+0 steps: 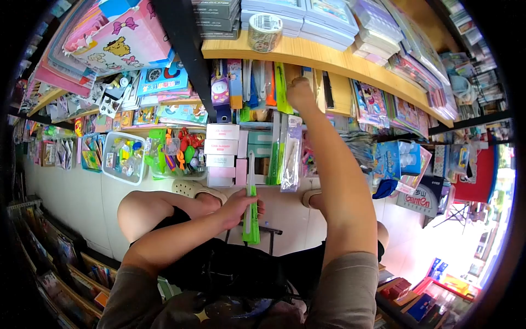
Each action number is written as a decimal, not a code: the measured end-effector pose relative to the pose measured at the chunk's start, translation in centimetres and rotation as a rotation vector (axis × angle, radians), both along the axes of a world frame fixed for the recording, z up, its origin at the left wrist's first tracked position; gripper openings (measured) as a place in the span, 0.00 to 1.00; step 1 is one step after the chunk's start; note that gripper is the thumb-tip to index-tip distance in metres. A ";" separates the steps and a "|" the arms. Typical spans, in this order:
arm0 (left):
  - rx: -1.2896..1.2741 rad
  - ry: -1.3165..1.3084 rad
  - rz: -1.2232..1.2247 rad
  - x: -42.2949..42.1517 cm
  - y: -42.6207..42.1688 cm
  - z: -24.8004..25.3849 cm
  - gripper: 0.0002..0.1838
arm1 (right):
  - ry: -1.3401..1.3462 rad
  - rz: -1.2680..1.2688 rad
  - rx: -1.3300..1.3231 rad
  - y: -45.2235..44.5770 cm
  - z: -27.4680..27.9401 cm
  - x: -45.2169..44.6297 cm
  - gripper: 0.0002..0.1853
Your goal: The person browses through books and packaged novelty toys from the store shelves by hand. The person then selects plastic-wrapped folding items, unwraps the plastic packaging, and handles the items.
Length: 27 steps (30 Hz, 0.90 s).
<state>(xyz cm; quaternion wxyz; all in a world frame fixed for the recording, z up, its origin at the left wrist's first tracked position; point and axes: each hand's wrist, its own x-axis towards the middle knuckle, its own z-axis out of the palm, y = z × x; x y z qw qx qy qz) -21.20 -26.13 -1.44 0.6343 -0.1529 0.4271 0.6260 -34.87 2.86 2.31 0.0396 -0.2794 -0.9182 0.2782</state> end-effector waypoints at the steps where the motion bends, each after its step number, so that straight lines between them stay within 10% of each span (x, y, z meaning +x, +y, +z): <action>1: 0.003 0.000 0.003 0.0 -0.1 0.1 0.07 | -0.003 -0.049 -0.247 -0.5 2.4 0.5 0.13; 8: 0.005 0.015 0.017 -0.4 0.2 0.8 0.06 | 0.551 -0.395 -1.061 -0.3 5.9 4.5 0.10; 27: -0.007 0.316 -0.099 -0.8 0.9 0.2 0.11 | 0.497 -0.377 -1.628 -0.8 5.3 1.9 0.12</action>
